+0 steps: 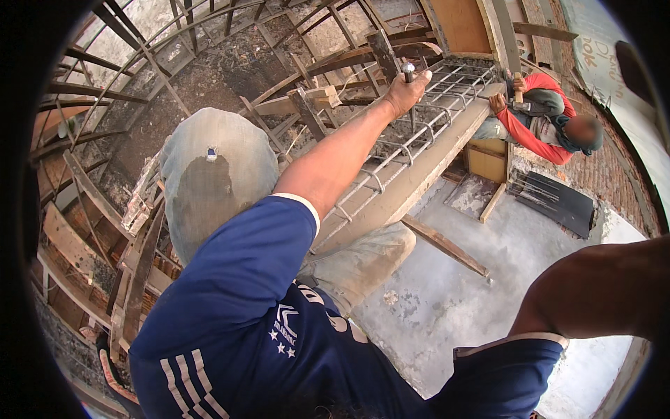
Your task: The person hammers a metal rod into a wooden beam to secure a rebar structure at a construction site.
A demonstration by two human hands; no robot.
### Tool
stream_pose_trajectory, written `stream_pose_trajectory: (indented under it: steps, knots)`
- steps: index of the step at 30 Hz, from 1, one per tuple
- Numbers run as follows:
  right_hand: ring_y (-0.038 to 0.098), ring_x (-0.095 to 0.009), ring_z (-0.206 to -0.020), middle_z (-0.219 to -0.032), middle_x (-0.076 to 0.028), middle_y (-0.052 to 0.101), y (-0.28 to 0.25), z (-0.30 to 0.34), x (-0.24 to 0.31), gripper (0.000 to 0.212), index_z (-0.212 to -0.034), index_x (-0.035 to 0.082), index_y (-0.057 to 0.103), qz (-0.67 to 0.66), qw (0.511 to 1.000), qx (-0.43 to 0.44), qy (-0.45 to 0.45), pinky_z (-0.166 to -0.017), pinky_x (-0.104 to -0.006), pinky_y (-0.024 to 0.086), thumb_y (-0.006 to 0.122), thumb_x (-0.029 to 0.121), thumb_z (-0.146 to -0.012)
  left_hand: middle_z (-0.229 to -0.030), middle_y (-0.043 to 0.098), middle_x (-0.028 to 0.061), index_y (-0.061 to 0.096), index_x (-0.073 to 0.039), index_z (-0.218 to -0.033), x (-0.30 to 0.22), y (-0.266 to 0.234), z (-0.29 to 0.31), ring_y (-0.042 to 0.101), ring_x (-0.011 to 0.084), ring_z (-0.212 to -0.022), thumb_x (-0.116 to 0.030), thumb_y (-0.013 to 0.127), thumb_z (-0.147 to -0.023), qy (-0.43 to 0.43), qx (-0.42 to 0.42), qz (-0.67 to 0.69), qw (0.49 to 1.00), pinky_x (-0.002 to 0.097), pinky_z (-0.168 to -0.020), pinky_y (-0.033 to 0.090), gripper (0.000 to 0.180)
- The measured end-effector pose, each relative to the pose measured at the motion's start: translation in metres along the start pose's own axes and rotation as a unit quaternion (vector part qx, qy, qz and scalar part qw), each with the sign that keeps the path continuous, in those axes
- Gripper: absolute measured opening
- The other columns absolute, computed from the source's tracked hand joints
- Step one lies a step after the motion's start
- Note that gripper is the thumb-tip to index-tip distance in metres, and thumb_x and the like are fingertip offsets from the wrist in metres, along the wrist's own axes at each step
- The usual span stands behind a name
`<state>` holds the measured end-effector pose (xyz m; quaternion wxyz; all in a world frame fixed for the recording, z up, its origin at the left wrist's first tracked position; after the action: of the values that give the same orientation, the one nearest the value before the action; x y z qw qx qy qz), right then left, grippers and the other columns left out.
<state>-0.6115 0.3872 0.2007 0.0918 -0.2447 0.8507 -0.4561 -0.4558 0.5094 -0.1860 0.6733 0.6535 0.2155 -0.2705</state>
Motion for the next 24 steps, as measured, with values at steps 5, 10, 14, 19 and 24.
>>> stream_pose_trajectory:
  steps: [5,10,14,19,24]
  knots:
    - [0.057,-0.052,-0.078,-0.075,-0.032,0.057,0.085,0.11,-0.132,0.027,-0.098,-0.001,0.048,0.193,0.888,0.413,0.057,-0.067,-0.0533,0.045,0.063,0.008,-0.079,-0.086,0.068,0.008,0.068,-0.003,-0.097,0.034,-0.015,0.003,0.06,0.0155,-0.085,-0.039,0.06,-0.094,0.18,-0.004,-0.135,0.974,0.036,-0.079,0.047,0.037]
    - [0.064,-0.037,-0.07,-0.072,-0.021,0.062,0.033,0.063,-0.073,0.023,-0.096,-0.002,0.056,0.145,0.898,0.398,0.118,-0.064,-0.0454,0.048,0.065,0.013,-0.082,-0.097,0.071,0.0186,0.067,0.001,-0.103,0.05,-0.007,0.012,0.065,0.0272,-0.093,-0.048,0.06,-0.092,-0.085,0.027,-0.152,0.984,0.0398,-0.084,0.048,0.05]
    - [0.061,-0.014,-0.062,-0.067,-0.004,0.06,-0.044,-0.01,-0.012,0.019,-0.103,0.0,0.062,0.133,0.969,0.111,0.176,-0.055,-0.0286,0.048,0.064,0.015,-0.093,-0.067,0.065,0.0159,0.065,0.002,-0.074,0.065,0.027,-0.009,0.057,0.0249,-0.066,-0.054,0.062,-0.088,-0.055,0.044,-0.11,0.991,0.0425,-0.067,0.046,0.058]
    - [0.056,-0.008,-0.061,-0.068,-0.002,0.056,-0.037,-0.002,-0.049,0.01,-0.095,0.004,0.058,-0.026,0.996,-0.043,0.078,-0.054,-0.0251,0.044,0.064,0.011,-0.092,-0.055,0.059,0.0056,0.062,-0.004,-0.062,0.044,0.039,-0.005,0.051,0.016,-0.054,-0.048,0.063,-0.09,-0.046,0.039,-0.047,0.997,0.0377,-0.054,0.042,0.053]
    - [0.059,-0.051,-0.076,-0.076,-0.03,0.062,0.033,0.129,-0.161,0.025,-0.097,0.001,0.049,0.184,0.89,0.39,0.148,-0.069,-0.0549,0.047,0.062,0.015,-0.08,-0.055,0.059,0.0053,0.06,-0.005,-0.059,0.053,0.029,0.017,0.057,0.0183,-0.055,-0.046,0.061,-0.092,-0.014,-0.024,-0.069,0.997,0.0362,-0.057,0.047,0.053]
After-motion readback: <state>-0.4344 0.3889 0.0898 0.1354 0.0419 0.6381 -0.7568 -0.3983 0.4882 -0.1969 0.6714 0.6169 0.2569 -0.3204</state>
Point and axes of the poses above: each hand's wrist, its own z-axis away from the middle knuckle, its own y-axis out of the palm, x = y × z, the point moved 1 cm from there along -z, towards the middle knuckle
